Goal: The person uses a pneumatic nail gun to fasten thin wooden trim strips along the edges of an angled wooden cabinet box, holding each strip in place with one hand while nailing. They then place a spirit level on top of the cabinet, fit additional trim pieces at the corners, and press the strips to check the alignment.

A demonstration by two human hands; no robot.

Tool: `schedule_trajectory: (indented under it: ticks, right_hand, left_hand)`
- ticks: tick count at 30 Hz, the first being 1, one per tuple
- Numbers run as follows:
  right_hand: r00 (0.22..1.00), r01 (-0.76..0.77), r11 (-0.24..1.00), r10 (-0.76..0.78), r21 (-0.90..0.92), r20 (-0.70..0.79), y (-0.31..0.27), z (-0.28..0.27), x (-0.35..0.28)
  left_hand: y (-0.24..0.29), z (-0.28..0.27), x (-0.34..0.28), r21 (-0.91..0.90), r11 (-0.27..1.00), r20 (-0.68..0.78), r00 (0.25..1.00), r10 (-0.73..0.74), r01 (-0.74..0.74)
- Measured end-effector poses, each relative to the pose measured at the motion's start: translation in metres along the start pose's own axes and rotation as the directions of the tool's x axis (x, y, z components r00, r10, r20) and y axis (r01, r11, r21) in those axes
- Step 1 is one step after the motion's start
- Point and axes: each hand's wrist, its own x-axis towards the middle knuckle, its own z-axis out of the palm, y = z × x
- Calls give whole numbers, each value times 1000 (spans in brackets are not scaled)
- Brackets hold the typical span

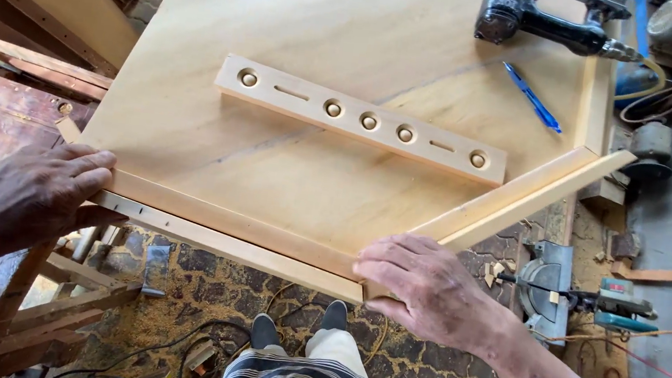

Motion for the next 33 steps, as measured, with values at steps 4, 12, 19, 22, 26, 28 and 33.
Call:
schedule_trajectory:
  ticks: [4,12,19,22,26,28,33]
  right_hand:
    - [999,21,972,-13,-234,37,13,-9,7]
    - [998,-5,955,23,-297,57,17,-6,15]
    - [1000,-17,960,22,-280,13,17,-4,14]
    - [999,-3,960,14,-279,39,16,-6,11]
    - [995,58,976,-38,-212,97,12,-16,10]
    - [991,72,994,-63,-78,115,9,-20,13]
    - [908,-261,955,194,140,371,0,-9,34]
  left_hand:
    - [-23,28,-16,206,978,124,991,-39,13]
    - [-58,68,-37,223,973,69,997,46,-60]
    - [-47,59,-32,294,951,62,995,80,-95]
    - [-26,38,-20,270,962,46,999,26,-38]
    - [-47,64,-31,267,962,3,998,55,-54]
    - [-46,59,-27,247,969,51,999,15,-27]
    - [-41,51,-18,237,972,138,990,-41,7]
